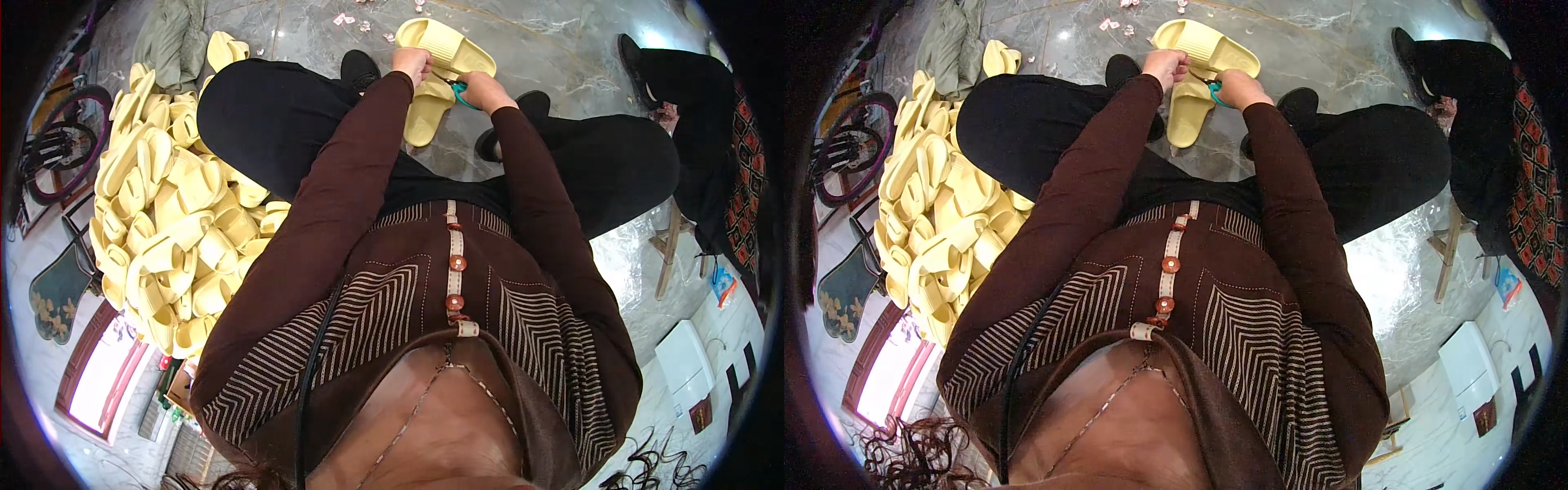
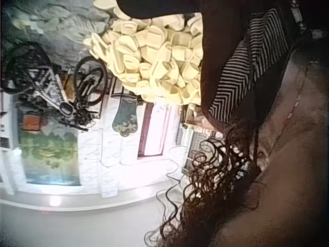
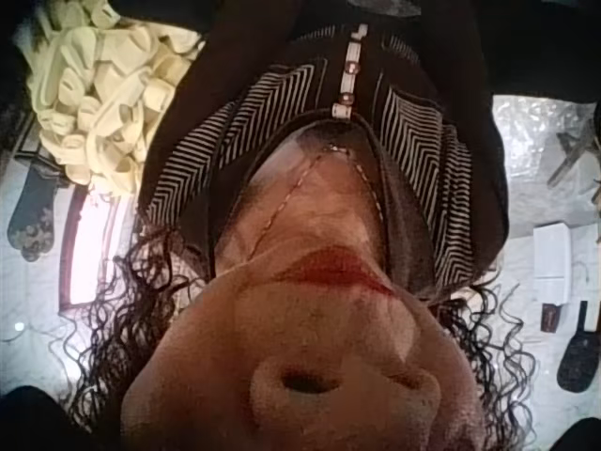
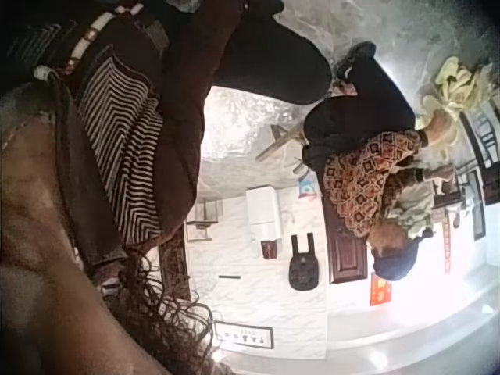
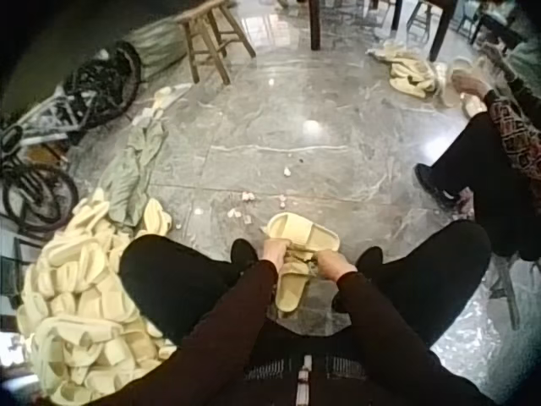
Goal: Trimming excess rubber material from molded yellow clogs using a pair of scissors.
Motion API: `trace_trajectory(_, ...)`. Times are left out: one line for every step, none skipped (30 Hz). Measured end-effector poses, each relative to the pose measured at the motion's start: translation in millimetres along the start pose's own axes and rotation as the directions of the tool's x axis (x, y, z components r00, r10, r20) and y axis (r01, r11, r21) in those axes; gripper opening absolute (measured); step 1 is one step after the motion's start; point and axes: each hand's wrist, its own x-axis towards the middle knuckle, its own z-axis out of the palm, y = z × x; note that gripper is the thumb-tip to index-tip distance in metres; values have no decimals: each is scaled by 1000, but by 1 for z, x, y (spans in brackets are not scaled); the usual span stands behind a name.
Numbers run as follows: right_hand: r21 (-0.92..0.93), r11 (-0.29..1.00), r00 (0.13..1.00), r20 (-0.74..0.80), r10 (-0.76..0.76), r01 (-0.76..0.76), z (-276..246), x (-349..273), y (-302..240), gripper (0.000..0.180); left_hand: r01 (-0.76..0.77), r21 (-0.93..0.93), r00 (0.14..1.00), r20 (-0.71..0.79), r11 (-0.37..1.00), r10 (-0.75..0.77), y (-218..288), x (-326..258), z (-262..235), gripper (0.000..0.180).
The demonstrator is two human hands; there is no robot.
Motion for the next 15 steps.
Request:
trace_trajectory(0,1000,1000,0,3,-3,-1,-2,1,31,-5,-19,1000,-7,1000,4,1,-2,2,6)
trace_trajectory(8,1000,1000,10,18,-18,-3,-3,1,31,-10,-39,1000,-16,999,9,3,-4,3,6)
trace_trajectory(15,999,999,21,31,-31,-6,-4,-1,31,-15,-59,1000,-27,998,13,6,-6,4,6)
trace_trajectory(23,999,999,32,42,-43,-7,-4,-2,31,-15,-59,999,-30,998,13,9,-7,3,6)
trace_trajectory(23,999,999,33,38,-39,-7,-2,-1,31,-27,-100,999,-27,995,24,13,-8,1,7)
trace_trajectory(9,999,999,22,41,-41,-4,1,10,30,-43,-139,999,-14,989,41,21,-11,3,7)
trace_trajectory(-5,999,999,10,42,-42,-1,4,22,30,-58,-179,998,-3,982,59,29,-14,7,7)
trace_trajectory(-18,999,999,2,38,-38,4,7,30,29,-62,-181,998,-3,982,62,36,-17,8,7)
trace_trajectory(-20,999,999,0,39,-39,8,6,35,29,-148,-179,989,-13,973,148,44,-22,11,7)
trace_trajectory(-12,997,997,-23,74,-74,10,6,41,28,-233,-176,972,-22,956,233,52,-28,14,7)
trace_trajectory(-5,995,994,-47,100,-101,10,8,42,28,-322,-174,946,-38,930,321,62,-31,15,8)
trace_trajectory(3,992,989,-72,128,-128,10,10,43,27,-331,-177,944,-42,927,329,71,-33,14,8)
trace_trajectory(-1,992,989,-78,124,-124,10,11,43,27,-417,-253,909,-104,873,404,79,-34,12,7)
trace_trajectory(16,988,985,-80,153,-152,10,11,45,27,-499,-321,867,-169,805,469,87,-35,9,7)
trace_trajectory(33,983,980,-82,184,-181,9,11,47,27,-574,-380,819,-237,725,523,94,-36,7,7)
